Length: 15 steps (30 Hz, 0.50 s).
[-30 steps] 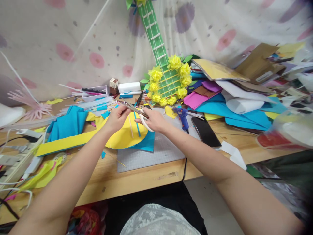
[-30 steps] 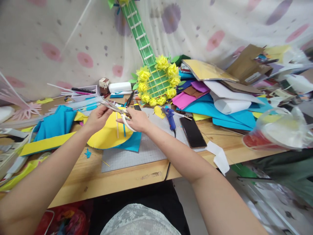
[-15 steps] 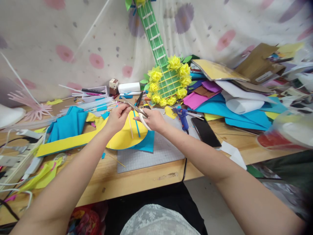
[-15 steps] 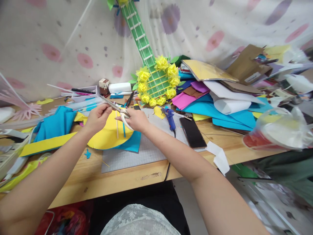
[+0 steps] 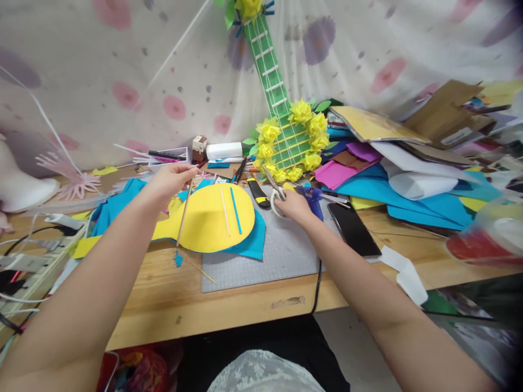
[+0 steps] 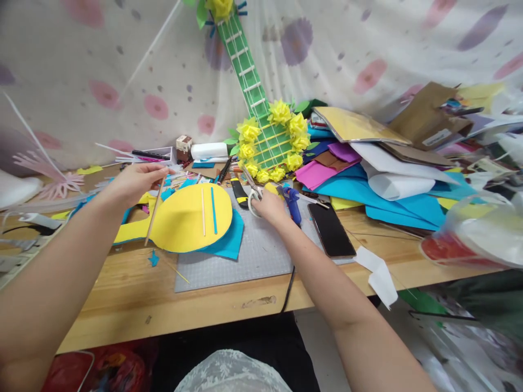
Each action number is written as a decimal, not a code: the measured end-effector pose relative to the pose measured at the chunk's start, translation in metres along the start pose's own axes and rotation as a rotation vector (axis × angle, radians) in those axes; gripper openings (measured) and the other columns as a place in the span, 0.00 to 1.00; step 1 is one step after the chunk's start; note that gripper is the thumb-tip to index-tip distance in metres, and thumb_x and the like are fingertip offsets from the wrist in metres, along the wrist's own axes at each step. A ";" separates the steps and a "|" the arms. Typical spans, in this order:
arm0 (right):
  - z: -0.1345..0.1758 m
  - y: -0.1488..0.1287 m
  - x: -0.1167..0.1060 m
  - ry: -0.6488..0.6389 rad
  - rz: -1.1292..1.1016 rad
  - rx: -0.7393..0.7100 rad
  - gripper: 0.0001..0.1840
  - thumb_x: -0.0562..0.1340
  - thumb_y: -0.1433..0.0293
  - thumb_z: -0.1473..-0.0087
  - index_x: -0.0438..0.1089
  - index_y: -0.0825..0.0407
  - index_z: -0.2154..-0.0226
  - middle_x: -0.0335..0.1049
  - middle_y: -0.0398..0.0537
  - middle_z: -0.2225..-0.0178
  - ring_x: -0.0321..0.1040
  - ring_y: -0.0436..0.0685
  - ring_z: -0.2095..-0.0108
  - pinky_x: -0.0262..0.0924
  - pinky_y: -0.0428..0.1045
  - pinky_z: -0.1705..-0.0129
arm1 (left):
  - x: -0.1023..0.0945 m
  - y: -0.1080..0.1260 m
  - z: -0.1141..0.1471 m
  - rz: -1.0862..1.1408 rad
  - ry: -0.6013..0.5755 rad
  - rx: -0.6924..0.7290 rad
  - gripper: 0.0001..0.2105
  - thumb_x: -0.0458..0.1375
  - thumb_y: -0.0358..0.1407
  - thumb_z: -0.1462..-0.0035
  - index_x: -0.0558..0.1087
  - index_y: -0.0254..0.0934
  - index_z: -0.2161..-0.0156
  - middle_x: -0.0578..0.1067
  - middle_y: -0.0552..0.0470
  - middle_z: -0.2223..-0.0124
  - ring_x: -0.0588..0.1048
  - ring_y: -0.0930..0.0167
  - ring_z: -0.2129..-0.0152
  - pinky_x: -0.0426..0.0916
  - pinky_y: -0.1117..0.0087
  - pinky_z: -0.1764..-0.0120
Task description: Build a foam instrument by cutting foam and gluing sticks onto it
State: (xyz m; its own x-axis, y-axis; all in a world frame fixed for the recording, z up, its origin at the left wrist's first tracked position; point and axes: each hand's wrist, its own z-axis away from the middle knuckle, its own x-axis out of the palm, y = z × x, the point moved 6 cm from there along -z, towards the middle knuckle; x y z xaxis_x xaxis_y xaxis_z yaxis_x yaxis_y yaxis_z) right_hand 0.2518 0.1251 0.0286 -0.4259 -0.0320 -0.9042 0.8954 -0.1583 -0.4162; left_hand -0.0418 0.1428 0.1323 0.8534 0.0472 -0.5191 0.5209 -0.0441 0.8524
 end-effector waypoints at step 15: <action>0.011 0.024 0.023 0.176 0.055 -0.008 0.17 0.51 0.58 0.49 0.67 0.51 0.67 0.71 0.51 0.67 0.66 0.56 0.68 0.47 0.47 0.72 | 0.043 -0.081 -0.032 -0.246 0.027 -0.297 0.10 0.61 0.37 0.57 0.65 0.36 0.71 0.70 0.53 0.77 0.71 0.71 0.80 0.65 0.69 0.75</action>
State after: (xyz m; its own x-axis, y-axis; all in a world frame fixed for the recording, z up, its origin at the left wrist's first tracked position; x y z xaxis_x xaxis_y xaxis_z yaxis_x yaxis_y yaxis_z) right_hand 0.2622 0.1093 -0.0013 -0.3473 0.1332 -0.9283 0.9181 -0.1535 -0.3655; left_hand -0.0483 0.1807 0.0429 0.7008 0.0468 -0.7118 0.6790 0.2624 0.6857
